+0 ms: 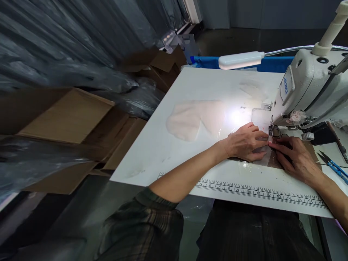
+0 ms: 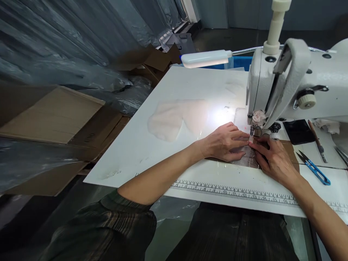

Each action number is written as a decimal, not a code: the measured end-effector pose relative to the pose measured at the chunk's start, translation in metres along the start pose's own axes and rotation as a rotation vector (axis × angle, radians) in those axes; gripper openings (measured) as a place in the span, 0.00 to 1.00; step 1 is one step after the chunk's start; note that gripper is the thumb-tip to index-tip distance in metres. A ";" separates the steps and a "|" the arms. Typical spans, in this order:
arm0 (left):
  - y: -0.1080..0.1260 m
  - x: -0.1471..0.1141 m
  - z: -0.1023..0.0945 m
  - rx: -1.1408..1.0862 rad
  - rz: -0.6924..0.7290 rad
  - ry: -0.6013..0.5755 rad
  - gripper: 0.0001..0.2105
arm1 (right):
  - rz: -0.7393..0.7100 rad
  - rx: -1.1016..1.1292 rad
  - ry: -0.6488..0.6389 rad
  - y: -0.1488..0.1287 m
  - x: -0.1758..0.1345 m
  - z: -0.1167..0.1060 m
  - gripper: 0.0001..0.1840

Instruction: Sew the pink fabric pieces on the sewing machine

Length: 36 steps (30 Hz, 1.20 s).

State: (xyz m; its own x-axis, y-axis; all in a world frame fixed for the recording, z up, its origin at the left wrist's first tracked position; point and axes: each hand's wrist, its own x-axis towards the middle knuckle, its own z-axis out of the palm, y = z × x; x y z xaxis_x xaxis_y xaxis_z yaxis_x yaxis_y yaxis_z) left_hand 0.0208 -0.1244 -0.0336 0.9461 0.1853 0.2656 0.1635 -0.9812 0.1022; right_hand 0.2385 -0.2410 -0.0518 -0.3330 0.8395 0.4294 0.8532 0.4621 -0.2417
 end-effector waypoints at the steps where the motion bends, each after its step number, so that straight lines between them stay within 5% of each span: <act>1: 0.000 -0.001 -0.001 0.027 0.005 -0.015 0.15 | 0.002 -0.005 -0.001 0.000 0.000 0.000 0.19; 12: -0.004 -0.001 0.002 0.162 -0.017 0.029 0.19 | -0.015 -0.002 -0.042 -0.002 -0.001 -0.004 0.18; 20: 0.002 0.001 0.009 0.218 -0.029 0.197 0.17 | -0.036 -0.046 -0.008 -0.004 0.003 -0.003 0.17; 24: 0.007 0.002 0.005 0.089 0.114 0.105 0.16 | -0.035 -0.082 -0.002 -0.002 0.007 0.000 0.19; 36: 0.004 -0.001 -0.001 0.046 0.130 0.044 0.14 | -0.004 -0.073 -0.016 -0.003 0.006 0.000 0.20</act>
State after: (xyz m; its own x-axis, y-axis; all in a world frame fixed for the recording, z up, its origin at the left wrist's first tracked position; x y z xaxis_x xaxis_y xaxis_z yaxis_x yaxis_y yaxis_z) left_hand 0.0199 -0.1286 -0.0322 0.9472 0.0573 0.3156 0.0535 -0.9984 0.0208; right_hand 0.2340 -0.2376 -0.0482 -0.3420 0.8426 0.4160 0.8787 0.4436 -0.1762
